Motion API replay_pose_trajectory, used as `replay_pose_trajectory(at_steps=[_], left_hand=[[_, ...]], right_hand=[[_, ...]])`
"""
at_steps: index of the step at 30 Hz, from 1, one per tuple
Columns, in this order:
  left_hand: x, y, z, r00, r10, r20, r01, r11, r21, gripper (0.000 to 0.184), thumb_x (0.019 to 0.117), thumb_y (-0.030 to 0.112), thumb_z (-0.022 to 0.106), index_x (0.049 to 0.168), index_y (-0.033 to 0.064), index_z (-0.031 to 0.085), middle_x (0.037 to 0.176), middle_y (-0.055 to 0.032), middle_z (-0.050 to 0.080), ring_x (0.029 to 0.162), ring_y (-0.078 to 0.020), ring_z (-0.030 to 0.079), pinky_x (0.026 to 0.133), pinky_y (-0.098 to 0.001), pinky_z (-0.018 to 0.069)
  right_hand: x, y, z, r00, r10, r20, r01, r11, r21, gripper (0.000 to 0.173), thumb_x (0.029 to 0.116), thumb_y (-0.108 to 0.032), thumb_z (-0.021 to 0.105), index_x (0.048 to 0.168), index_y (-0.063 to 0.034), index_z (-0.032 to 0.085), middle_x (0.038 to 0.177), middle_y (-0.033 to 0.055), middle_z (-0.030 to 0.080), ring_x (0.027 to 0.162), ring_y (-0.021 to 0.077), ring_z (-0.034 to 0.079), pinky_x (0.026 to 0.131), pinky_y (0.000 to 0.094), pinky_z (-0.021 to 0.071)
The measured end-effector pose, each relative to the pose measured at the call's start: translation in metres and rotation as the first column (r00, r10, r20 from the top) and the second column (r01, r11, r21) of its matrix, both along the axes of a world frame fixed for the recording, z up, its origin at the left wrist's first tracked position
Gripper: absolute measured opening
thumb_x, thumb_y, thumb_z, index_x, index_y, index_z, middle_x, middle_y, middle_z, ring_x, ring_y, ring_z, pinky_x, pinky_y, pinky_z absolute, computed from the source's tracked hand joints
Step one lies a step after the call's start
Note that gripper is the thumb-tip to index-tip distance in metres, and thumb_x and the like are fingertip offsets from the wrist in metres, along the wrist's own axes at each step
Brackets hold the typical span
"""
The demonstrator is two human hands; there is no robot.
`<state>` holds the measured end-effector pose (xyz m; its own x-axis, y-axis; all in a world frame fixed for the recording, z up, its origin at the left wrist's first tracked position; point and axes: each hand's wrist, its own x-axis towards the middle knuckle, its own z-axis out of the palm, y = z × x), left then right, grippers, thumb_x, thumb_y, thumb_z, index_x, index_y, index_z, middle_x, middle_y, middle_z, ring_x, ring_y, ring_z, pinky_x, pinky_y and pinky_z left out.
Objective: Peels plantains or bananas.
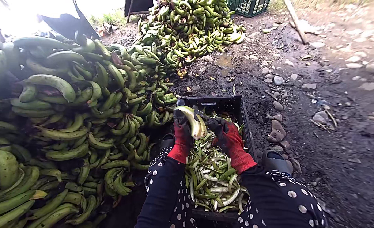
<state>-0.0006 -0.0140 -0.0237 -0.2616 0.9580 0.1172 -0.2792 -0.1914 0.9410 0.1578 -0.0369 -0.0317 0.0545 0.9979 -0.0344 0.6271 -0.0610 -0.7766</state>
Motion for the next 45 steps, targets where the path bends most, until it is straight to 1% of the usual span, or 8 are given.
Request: replay_pose_trajectory(at_steps=[8, 12, 19, 21, 23, 26, 33, 45], left_hand=[[-0.01, -0.004, 0.019, 0.917, -0.3, -0.261, 0.248, 0.945, -0.214, 0.036, 0.1118, 0.024, 0.032, 0.131, 0.0038, 0.055, 0.099, -0.0059, 0.063, 0.085, -0.008, 0.061, 0.078, -0.0281, 0.0529], [-0.017, -0.014, 0.023, 0.574, -0.555, -0.602, 0.469, 0.825, -0.314, 0.041, 0.1092, 0.018, 0.037, 0.137, -0.0092, 0.051, 0.124, -0.0232, 0.062, 0.114, -0.0217, 0.06, 0.103, -0.0378, 0.0471], [-0.019, -0.019, 0.033, 0.176, -0.675, -0.717, 0.559, 0.668, -0.492, 0.043, 0.1095, 0.022, 0.036, 0.139, -0.004, 0.052, 0.13, -0.0219, 0.06, 0.122, -0.0239, 0.057, 0.108, -0.0399, 0.0426], [-0.014, -0.023, 0.03, 0.288, -0.66, -0.694, 0.541, 0.71, -0.451, 0.04, 0.109, 0.019, 0.038, 0.137, -0.0047, 0.054, 0.126, -0.0214, 0.062, 0.118, -0.023, 0.059, 0.106, -0.0388, 0.0435], [-0.013, -0.021, 0.014, 0.66, -0.542, -0.521, 0.455, 0.84, -0.297, 0.042, 0.1093, 0.021, 0.034, 0.135, -0.0049, 0.055, 0.119, -0.0188, 0.063, 0.107, -0.0191, 0.061, 0.098, -0.0375, 0.0488], [-0.007, -0.007, -0.005, 0.977, -0.209, -0.038, 0.198, 0.96, -0.196, 0.062, 0.1062, 0.057, 0.027, 0.126, 0.0078, 0.059, 0.095, -0.009, 0.068, 0.081, -0.0166, 0.067, 0.072, -0.037, 0.0585], [-0.01, 0.007, -0.004, 0.812, 0.073, 0.579, 0.113, 0.953, -0.28, 0.06, 0.1058, 0.06, 0.015, 0.102, 0.0142, 0.054, 0.076, -0.0031, 0.055, 0.065, -0.014, 0.057, 0.058, -0.031, 0.051], [-0.005, 0.0, 0.011, 0.913, -0.11, 0.392, 0.218, 0.946, -0.242, 0.052, 0.1078, 0.056, 0.025, 0.102, 0.0163, 0.058, 0.075, -0.0018, 0.062, 0.065, -0.0128, 0.063, 0.057, -0.0306, 0.0549]], right_hand=[[0.018, -0.009, 0.021, 0.97, -0.058, 0.236, 0.037, 0.995, 0.092, 0.05, 0.0989, -0.054, 0.055, 0.141, -0.0269, 0.062, 0.139, 0.0244, 0.056, 0.134, 0.0507, 0.045, 0.097, 0.0732, 0.0372], [0.031, 0.005, 0.018, 0.986, 0.016, 0.163, -0.011, 1.0, -0.029, 0.041, 0.1055, -0.045, 0.051, 0.136, -0.0213, 0.065, 0.132, 0.0204, 0.064, 0.127, 0.0431, 0.056, 0.101, 0.0691, 0.0409], [0.031, 0.007, 0.013, 0.984, 0.087, 0.153, -0.073, 0.993, -0.096, 0.043, 0.1059, -0.049, 0.048, 0.131, -0.0201, 0.068, 0.124, 0.0154, 0.069, 0.122, 0.0368, 0.06, 0.104, 0.0659, 0.0402], [0.032, 0.013, 0.005, 0.99, 0.052, 0.134, -0.038, 0.993, -0.109, 0.041, 0.108, -0.043, 0.047, 0.135, -0.0172, 0.065, 0.128, 0.0174, 0.068, 0.124, 0.0384, 0.059, 0.105, 0.0664, 0.0402], [0.031, 0.012, 0.0, 0.996, 0.005, 0.085, 0.0, 0.998, -0.06, 0.039, 0.1097, -0.033, 0.046, 0.135, -0.0095, 0.064, 0.126, 0.022, 0.067, 0.122, 0.0409, 0.061, 0.103, 0.0659, 0.0421], [0.021, 0.005, 0.001, 0.994, -0.024, 0.105, 0.03, 0.998, -0.056, 0.042, 0.1075, -0.038, 0.049, 0.136, -0.009, 0.062, 0.129, 0.0244, 0.064, 0.124, 0.0434, 0.058, 0.102, 0.0681, 0.0419], [-0.007, -0.015, -0.015, 0.967, 0.103, 0.234, -0.144, 0.976, 0.164, 0.067, 0.0924, -0.066, 0.047, 0.139, -0.022, 0.064, 0.14, 0.0223, 0.058, 0.135, 0.0474, 0.047, 0.105, 0.0701, 0.035], [-0.004, -0.01, -0.003, 0.982, 0.045, 0.186, -0.055, 0.997, 0.048, 0.055, 0.0971, -0.062, 0.047, 0.135, -0.0264, 0.066, 0.128, 0.0169, 0.065, 0.125, 0.0415, 0.056, 0.097, 0.0674, 0.0423]])
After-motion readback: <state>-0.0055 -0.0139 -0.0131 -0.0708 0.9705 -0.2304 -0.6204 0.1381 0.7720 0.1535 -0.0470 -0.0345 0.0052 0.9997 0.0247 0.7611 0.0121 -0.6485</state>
